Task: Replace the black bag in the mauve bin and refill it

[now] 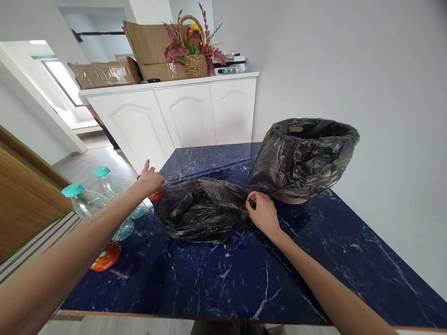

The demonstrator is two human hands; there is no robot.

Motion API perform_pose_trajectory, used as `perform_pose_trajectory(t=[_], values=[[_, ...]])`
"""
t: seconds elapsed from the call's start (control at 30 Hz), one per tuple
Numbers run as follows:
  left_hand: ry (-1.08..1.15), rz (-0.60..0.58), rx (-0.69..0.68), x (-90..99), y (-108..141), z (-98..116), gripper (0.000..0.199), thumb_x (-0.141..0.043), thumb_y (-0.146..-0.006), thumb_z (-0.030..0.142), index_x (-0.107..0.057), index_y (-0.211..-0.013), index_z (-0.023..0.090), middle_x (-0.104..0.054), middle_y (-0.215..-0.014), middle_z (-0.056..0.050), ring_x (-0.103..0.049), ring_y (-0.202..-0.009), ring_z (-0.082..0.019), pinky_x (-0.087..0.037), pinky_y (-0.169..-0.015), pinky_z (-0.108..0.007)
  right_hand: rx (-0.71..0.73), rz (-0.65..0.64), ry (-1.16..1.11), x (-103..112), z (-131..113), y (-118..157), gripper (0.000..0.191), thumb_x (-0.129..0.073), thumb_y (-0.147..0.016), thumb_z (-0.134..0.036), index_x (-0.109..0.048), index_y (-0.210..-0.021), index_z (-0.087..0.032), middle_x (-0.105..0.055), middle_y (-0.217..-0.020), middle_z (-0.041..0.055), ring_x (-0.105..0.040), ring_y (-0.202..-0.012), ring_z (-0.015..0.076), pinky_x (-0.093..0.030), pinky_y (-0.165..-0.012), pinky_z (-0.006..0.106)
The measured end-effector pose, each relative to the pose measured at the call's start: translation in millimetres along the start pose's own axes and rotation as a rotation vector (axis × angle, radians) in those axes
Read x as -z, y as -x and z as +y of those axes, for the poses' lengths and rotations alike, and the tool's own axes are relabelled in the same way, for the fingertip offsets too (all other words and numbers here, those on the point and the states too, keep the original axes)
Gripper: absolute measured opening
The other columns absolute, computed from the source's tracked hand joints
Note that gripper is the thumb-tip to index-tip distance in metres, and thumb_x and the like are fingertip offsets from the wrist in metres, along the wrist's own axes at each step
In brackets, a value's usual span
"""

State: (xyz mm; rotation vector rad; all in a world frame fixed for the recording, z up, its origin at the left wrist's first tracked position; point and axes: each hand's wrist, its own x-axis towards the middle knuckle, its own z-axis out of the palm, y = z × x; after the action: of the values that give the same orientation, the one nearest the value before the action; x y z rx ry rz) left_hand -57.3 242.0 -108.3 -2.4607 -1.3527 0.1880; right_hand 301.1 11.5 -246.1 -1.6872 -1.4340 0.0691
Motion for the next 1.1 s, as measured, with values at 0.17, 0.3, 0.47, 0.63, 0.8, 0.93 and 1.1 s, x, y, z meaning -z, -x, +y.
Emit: perform_pose_trajectory(t=[0.17,0.3,0.47,0.63,0.8,0.93,1.1], values=[[-0.064,0.046,0.005,8.6,14,20,0.026,-0.077,-0.075,0.03,-0.081,-0.098,0.022,-0.08,-0.107,-0.016,-0.062,-0.132,-0.046,-0.003,-0.128,-0.075,0.074,0.082,-0.022,8,-17,2,0.016,-0.051,-0.099,-0.034,-0.057,-0.108,-0.023,-0.065,-0.112,0.0152,-0.058,-0.118,0.0383,-0.045,-0.105,0.057],[-0.008,0.207,-0.063,29.6,37,52,0.05,-0.066,-0.085,0.019,-0.067,-0.134,0.012,-0.058,-0.152,-0.025,-0.038,-0.154,-0.047,-0.009,-0.13,-0.072,0.199,0.07,-0.12,21,-46,12,0.013,-0.048,-0.106,-0.034,-0.056,-0.111,-0.025,-0.066,-0.112,0.0109,-0.062,-0.112,0.03,-0.049,-0.103,0.047],[0.168,0.19,-0.349,37.3,69,95,0.035,-0.042,-0.106,0.02,-0.067,-0.13,0.018,-0.07,-0.132,-0.016,-0.065,-0.126,-0.031,-0.047,-0.115,-0.05,0.362,-0.037,-0.195,31,-71,24,0.025,-0.067,-0.098,-0.039,-0.058,-0.116,-0.024,-0.066,-0.117,0.0102,-0.063,-0.112,0.0284,-0.049,-0.101,0.044],[0.335,0.136,-0.556,13.9,86,133,0.036,-0.037,-0.114,0.031,-0.064,-0.135,0.02,-0.069,-0.141,-0.013,-0.065,-0.13,-0.024,-0.049,-0.117,-0.042,0.336,-0.183,-0.128,24,-66,25,0.008,-0.066,-0.095,-0.025,-0.061,-0.089,-0.024,-0.066,-0.09,0.0042,-0.062,-0.091,0.0257,-0.048,-0.088,0.042],[0.418,0.131,-0.643,2.1,86,166,0.037,-0.037,-0.114,0.034,-0.066,-0.128,0.016,-0.072,-0.13,-0.016,-0.068,-0.125,-0.027,-0.051,-0.114,-0.044,0.252,-0.228,-0.242,37,-82,30,0.013,-0.063,-0.103,-0.023,-0.061,-0.09,-0.024,-0.068,-0.083,-0.002,-0.064,-0.077,0.0166,-0.051,-0.076,0.03],[0.463,0.13,-0.714,-0.3,79,193,0.036,-0.04,-0.113,0.035,-0.07,-0.121,0.016,-0.074,-0.127,-0.016,-0.068,-0.125,-0.029,-0.05,-0.116,-0.046,0.208,-0.267,-0.359,52,-104,44,0.013,-0.062,-0.104,-0.025,-0.059,-0.091,-0.025,-0.068,-0.086,-0.0017,-0.067,-0.081,0.0168,-0.053,-0.077,0.029],[0.507,0.157,-0.725,-8.4,74,221,0.044,-0.039,-0.114,0.041,-0.067,-0.132,0.012,-0.068,-0.141,-0.023,-0.059,-0.142,-0.035,-0.042,-0.125,-0.055,0.235,-0.134,0.181,46,-84,55,0.037,-0.08,-0.093,-0.04,-0.059,-0.115,-0.018,-0.067,-0.11,0.0137,-0.066,-0.103,0.0351,-0.054,-0.087,0.047]])
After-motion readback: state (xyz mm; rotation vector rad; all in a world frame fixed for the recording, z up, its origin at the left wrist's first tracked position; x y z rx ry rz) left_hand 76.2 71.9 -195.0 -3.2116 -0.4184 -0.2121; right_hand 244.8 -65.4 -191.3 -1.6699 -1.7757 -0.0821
